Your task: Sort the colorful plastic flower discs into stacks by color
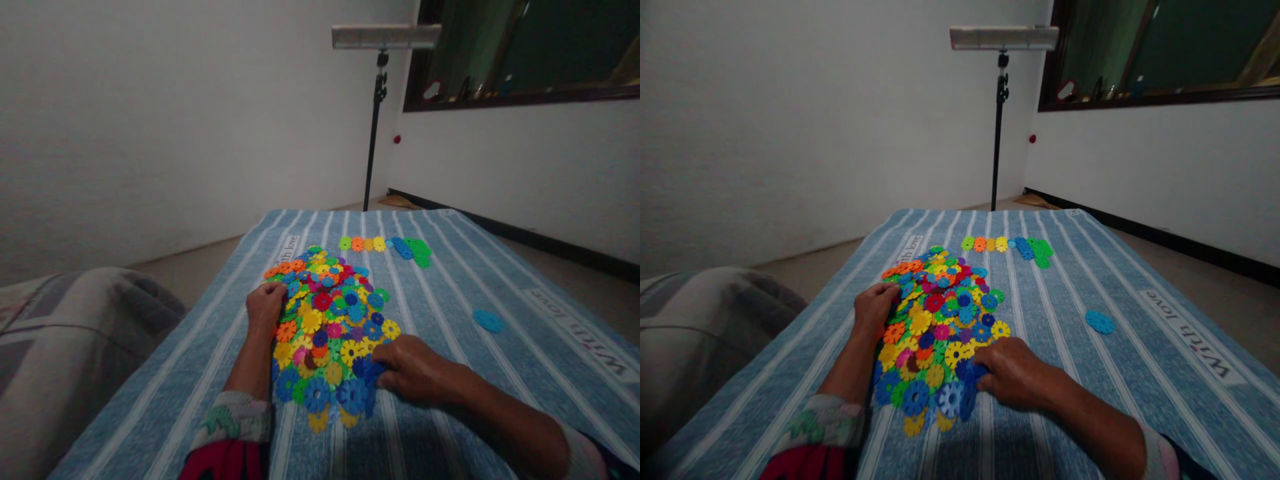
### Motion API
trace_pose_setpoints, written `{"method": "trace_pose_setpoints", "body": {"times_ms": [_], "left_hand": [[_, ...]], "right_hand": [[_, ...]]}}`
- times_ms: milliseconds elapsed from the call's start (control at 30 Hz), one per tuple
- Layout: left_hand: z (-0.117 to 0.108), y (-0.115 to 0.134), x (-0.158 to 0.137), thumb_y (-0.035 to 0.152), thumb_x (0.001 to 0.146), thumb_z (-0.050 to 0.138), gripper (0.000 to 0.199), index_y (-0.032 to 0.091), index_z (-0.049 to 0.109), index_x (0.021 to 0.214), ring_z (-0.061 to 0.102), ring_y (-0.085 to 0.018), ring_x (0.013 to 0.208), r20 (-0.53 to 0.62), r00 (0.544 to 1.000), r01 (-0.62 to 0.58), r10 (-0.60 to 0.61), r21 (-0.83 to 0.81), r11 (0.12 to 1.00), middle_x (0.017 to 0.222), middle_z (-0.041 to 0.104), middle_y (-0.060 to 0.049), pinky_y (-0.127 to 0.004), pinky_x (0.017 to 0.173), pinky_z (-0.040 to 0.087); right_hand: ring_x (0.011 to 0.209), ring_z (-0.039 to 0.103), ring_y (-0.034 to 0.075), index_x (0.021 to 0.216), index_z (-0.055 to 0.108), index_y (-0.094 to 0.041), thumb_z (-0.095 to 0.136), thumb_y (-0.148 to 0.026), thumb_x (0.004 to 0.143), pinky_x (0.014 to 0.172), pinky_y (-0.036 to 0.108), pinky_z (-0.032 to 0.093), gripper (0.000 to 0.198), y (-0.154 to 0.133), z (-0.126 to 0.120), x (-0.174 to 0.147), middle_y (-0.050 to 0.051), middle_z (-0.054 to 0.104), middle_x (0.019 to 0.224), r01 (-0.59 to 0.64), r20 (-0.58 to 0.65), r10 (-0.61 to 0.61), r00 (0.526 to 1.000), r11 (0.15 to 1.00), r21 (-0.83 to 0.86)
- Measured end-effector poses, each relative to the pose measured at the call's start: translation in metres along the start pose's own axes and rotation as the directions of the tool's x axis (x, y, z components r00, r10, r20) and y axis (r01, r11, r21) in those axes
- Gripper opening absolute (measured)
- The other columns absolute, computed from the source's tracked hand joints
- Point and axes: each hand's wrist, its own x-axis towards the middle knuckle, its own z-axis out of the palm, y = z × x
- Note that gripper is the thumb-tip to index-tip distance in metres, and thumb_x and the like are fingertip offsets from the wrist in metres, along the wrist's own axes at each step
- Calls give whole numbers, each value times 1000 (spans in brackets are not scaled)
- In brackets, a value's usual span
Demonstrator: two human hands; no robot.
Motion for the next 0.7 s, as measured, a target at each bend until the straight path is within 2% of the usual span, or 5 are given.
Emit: {"method": "trace_pose_setpoints", "body": {"times_ms": [200,267,367,500,700], "left_hand": [[-2,1,1,40,59,63,29,18,76,74,63,-21,70,-10,1000,-14,14,40,999,67,70,-2,-31,66,47],[-3,3,0,40,59,64,28,19,75,73,64,-22,72,-15,1000,-20,20,48,999,69,71,-2,-32,68,48],[-4,5,1,40,58,64,27,20,75,72,64,-23,71,-19,1000,2,-1,58,998,66,71,-1,-33,68,48],[-4,0,5,41,57,66,29,20,76,74,64,-23,69,-31,999,15,-14,45,999,69,72,-2,-32,65,48],[-5,0,5,42,57,66,27,22,75,72,62,-22,64,-28,999,29,-27,65,997,64,70,-1,-30,59,46]], "right_hand": [[65,53,12,73,67,-15,51,-23,88,63,23,36,23,21,-17,2,0,61,68,104,-57,-94,994,968,228],[62,51,11,75,68,-15,52,-24,87,60,23,35,22,40,-31,8,-1,59,66,82,-106,-54,993,957,279],[58,51,11,78,72,-15,56,-24,85,58,23,35,19,80,-61,22,-2,58,61,-42,-220,96,971,971,235],[58,55,14,79,75,-16,58,-25,85,60,25,36,20,137,-105,47,-1,60,57,-279,-360,268,894,960,23],[84,65,19,98,78,-19,58,-23,88,66,25,38,23,181,-144,82,6,74,87,-514,-447,385,807,831,-212]]}}
